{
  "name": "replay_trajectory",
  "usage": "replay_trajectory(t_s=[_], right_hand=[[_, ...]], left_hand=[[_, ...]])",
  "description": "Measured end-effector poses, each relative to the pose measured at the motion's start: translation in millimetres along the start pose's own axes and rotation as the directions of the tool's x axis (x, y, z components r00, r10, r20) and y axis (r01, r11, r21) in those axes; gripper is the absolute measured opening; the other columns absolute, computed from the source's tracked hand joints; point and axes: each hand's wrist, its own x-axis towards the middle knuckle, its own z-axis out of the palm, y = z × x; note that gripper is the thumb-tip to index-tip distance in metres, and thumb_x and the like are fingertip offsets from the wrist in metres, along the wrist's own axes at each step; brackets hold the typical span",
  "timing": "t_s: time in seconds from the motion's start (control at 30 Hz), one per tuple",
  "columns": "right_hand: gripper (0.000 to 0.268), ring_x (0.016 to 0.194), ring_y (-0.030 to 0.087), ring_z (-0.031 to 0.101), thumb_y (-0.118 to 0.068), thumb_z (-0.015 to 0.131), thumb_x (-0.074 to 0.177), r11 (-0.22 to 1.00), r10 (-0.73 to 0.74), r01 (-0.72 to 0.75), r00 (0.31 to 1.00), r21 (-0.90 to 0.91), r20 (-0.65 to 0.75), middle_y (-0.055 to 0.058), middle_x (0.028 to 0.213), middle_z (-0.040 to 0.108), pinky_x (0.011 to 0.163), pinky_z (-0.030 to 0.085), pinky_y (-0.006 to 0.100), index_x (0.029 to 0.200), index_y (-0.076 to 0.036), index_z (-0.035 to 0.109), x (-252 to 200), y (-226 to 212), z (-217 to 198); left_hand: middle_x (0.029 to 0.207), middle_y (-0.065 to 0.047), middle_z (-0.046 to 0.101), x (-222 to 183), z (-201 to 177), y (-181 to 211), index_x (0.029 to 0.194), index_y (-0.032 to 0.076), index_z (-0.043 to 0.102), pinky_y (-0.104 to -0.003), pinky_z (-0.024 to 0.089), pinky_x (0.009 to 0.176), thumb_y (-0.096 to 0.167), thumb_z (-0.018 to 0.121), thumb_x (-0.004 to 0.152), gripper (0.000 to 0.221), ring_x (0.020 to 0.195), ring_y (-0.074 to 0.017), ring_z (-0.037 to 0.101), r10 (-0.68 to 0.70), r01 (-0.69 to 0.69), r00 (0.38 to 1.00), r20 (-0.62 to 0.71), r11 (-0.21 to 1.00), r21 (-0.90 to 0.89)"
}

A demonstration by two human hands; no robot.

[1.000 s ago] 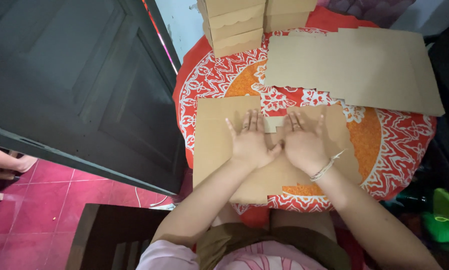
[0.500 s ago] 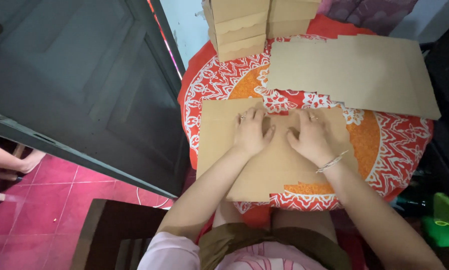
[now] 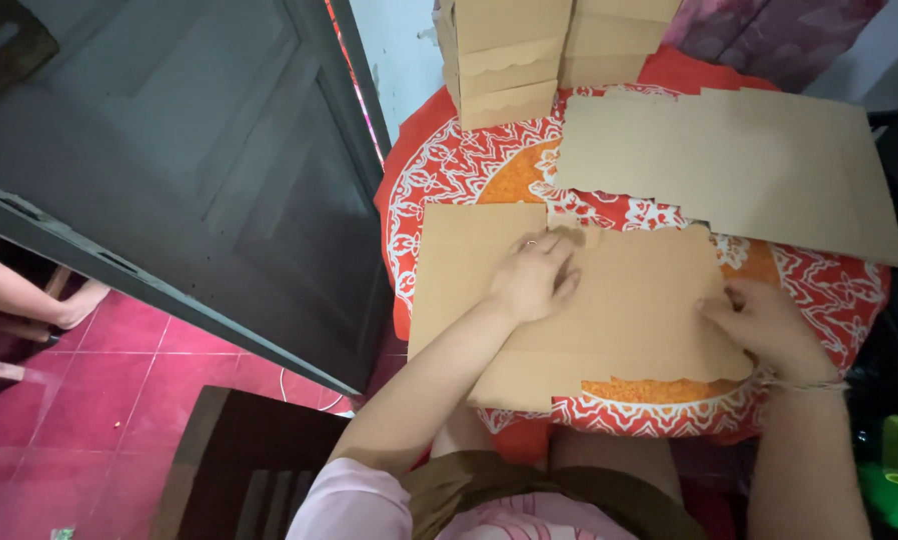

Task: Folding flat cardboard sheets along pre-scored lines to create box components and stacking them.

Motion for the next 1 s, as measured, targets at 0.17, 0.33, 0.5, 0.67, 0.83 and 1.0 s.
replay_trajectory(t_s=[0.17, 0.33, 0.5, 0.67, 0.83, 1.0], right_hand=[[0.023, 0.078, 0.015, 0.064, -0.014, 0.064, 0.097, 0.857, 0.065, -0.037, 0.997, 0.514, -0.036, 0.008, 0.102, 0.074, 0.065, 0.048, 0.027, 0.117, -0.005, 0.073, -18.5, -37.8, -8.8], [0.028, 0.086, 0.016, 0.070, -0.010, 0.071, 0.092, 0.681, 0.009, 0.117, 0.986, 0.723, -0.168, 0.005, 0.101, 0.071, 0.076, 0.056, 0.028, 0.120, -0.006, 0.069, 10.4, -68.3, 40.7], [0.031, 0.097, 0.024, 0.075, -0.012, 0.073, 0.092, 0.345, -0.060, 0.123, 0.992, 0.930, -0.109, 0.012, 0.104, 0.074, 0.089, 0.060, 0.039, 0.122, -0.006, 0.069, 1.1, -150.9, 104.2], [0.049, 0.132, 0.034, 0.059, -0.029, 0.061, 0.101, 0.757, -0.640, 0.508, 0.704, 0.412, 0.308, 0.017, 0.137, 0.068, 0.110, 0.046, 0.045, 0.145, -0.009, 0.057, -4.5, -155.2, 151.7], [0.049, 0.127, 0.053, 0.054, -0.005, 0.068, 0.082, 0.623, -0.749, 0.773, 0.546, 0.118, 0.374, 0.026, 0.132, 0.066, 0.106, 0.045, 0.060, 0.131, -0.002, 0.064, 14.2, -140.7, 154.9], [0.077, 0.126, 0.045, 0.058, -0.033, 0.086, 0.071, 0.658, -0.667, 0.713, 0.701, -0.241, 0.253, 0.018, 0.131, 0.063, 0.108, 0.047, 0.056, 0.141, -0.019, 0.056, 88.4, -123.2, 143.5]], left_hand=[[0.153, -0.013, 0.053, 5.4, -8.0, 7.6, 0.147, 0.007, 0.047, -0.057, 0.028, 0.117, 0.053, 0.046, 0.093, 0.072, 0.145, -0.0291, 0.045, -0.228, 0.190, 0.932, 0.283, 0.970, 0.154], [0.151, -0.015, 0.054, 4.2, -17.7, -13.9, 0.149, 0.011, 0.050, -0.051, 0.038, 0.117, 0.055, 0.045, 0.101, 0.065, 0.139, -0.0355, 0.053, -0.317, 0.377, 0.918, 0.240, 0.884, -0.276], [0.157, -0.028, 0.043, -2.0, -25.4, -37.3, 0.160, 0.003, 0.036, -0.054, 0.022, 0.126, 0.060, 0.030, 0.110, 0.077, 0.148, -0.0437, 0.038, -0.476, 0.470, 0.813, 0.335, 0.197, -0.860], [0.130, -0.019, 0.069, -18.1, -90.5, -44.4, 0.141, 0.004, 0.062, -0.049, 0.053, 0.100, 0.072, 0.064, 0.086, 0.087, 0.110, -0.0338, 0.069, -0.658, 0.272, 0.609, 0.443, -0.352, -0.896], [0.129, -0.017, 0.070, -57.6, -117.8, -132.2, 0.142, 0.009, 0.061, -0.052, 0.055, 0.100, 0.050, 0.077, 0.084, 0.073, 0.110, -0.0343, 0.071, -0.774, 0.431, 0.460, 0.436, -0.235, -0.871], [0.125, -0.029, 0.066, -66.6, -134.2, -136.2, 0.163, 0.012, 0.014, -0.055, 0.059, 0.088, 0.012, 0.087, 0.082, 0.109, 0.109, -0.0415, 0.071, -0.818, 0.799, 0.400, 0.412, 0.092, -0.594]])
